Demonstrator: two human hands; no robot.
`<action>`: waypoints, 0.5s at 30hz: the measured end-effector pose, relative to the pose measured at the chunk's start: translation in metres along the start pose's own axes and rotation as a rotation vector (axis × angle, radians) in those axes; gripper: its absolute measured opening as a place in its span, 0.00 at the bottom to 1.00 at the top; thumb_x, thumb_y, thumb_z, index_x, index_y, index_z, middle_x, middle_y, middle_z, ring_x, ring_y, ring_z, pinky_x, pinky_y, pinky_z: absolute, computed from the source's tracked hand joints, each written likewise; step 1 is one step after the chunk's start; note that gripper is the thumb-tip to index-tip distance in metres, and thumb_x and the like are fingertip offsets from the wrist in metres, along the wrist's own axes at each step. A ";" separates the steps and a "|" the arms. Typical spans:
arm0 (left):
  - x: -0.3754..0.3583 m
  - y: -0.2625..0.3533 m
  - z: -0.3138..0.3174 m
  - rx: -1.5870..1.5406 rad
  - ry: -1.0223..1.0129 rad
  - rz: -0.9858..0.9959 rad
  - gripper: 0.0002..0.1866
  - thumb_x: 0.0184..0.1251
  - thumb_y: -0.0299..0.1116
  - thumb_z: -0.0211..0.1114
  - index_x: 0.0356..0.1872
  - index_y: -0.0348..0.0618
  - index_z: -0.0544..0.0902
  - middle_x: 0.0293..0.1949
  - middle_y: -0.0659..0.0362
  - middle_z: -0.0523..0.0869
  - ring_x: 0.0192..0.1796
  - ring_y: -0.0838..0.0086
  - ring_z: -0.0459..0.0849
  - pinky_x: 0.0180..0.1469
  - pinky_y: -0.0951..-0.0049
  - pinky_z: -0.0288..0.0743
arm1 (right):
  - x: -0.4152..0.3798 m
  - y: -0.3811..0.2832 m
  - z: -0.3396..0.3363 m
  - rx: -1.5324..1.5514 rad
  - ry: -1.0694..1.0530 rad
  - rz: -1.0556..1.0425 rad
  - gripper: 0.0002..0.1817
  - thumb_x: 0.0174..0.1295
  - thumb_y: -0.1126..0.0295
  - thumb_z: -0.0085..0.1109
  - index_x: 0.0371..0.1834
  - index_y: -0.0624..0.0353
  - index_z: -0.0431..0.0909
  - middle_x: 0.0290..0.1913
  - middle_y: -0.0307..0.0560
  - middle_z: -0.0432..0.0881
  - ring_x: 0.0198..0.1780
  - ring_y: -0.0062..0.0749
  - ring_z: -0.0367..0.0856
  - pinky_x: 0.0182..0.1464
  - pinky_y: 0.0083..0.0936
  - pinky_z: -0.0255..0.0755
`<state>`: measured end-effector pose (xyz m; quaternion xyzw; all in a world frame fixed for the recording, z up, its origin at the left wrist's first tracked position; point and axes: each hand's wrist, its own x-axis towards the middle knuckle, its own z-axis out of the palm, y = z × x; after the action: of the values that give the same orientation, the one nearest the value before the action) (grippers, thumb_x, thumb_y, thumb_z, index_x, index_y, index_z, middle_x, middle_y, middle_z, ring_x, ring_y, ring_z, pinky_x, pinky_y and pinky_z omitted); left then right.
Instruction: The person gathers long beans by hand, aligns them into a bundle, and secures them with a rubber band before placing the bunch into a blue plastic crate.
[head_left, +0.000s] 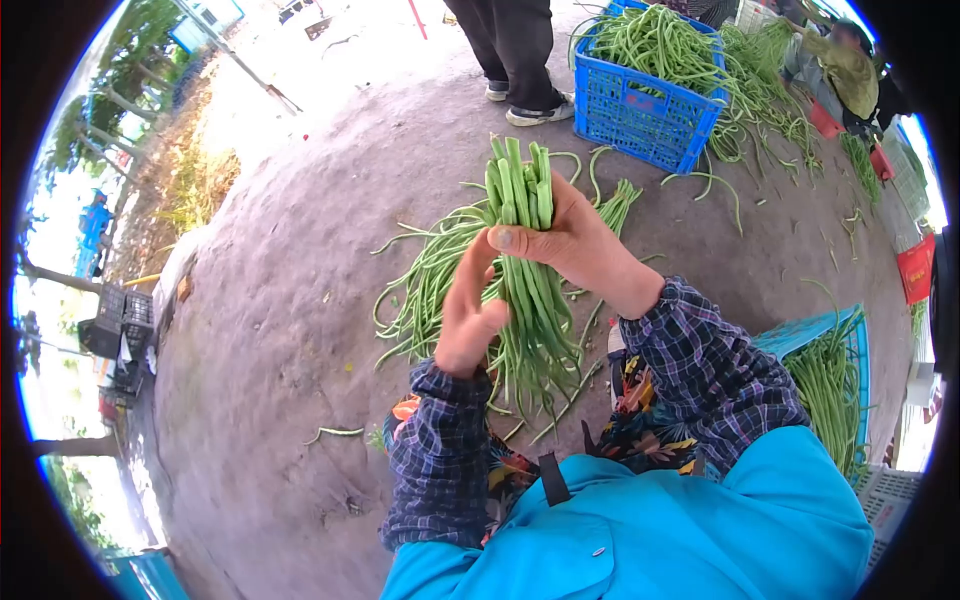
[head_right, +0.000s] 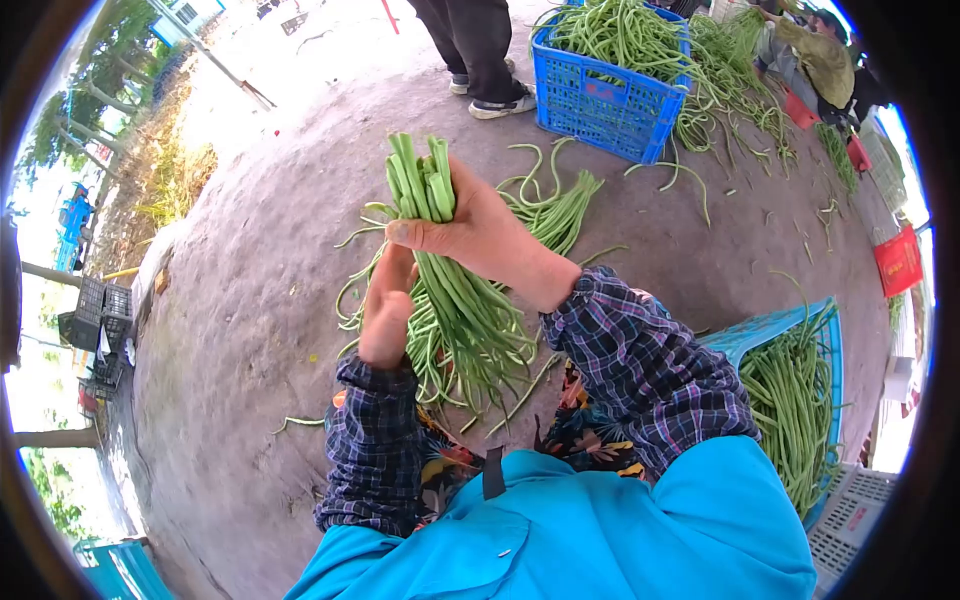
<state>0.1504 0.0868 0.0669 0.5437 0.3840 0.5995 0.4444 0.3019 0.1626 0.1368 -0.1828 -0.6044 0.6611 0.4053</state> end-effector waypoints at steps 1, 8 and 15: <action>-0.001 -0.002 0.003 0.002 0.007 0.000 0.50 0.52 0.59 0.68 0.68 0.34 0.57 0.62 0.49 0.70 0.68 0.66 0.62 0.66 0.66 0.57 | 0.000 0.006 0.000 0.014 -0.020 -0.008 0.28 0.55 0.67 0.69 0.55 0.61 0.67 0.42 0.36 0.77 0.43 0.17 0.74 0.46 0.19 0.71; -0.001 0.002 0.018 -0.080 -0.160 -0.210 0.40 0.52 0.54 0.69 0.57 0.32 0.68 0.43 0.54 0.81 0.46 0.69 0.81 0.49 0.69 0.76 | -0.001 0.002 -0.008 0.053 -0.130 0.144 0.28 0.63 0.54 0.58 0.59 0.61 0.66 0.44 0.42 0.77 0.46 0.24 0.76 0.48 0.23 0.72; -0.006 -0.004 0.012 -0.335 -0.003 -0.288 0.38 0.57 0.65 0.58 0.49 0.35 0.71 0.36 0.53 0.81 0.37 0.70 0.82 0.38 0.71 0.79 | 0.009 0.023 -0.017 -0.397 0.211 -0.167 0.26 0.59 0.57 0.64 0.52 0.65 0.69 0.44 0.47 0.78 0.41 0.24 0.78 0.40 0.24 0.75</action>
<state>0.1624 0.0818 0.0631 0.4026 0.3518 0.5847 0.6101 0.3016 0.1825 0.1139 -0.2762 -0.6899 0.4707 0.4755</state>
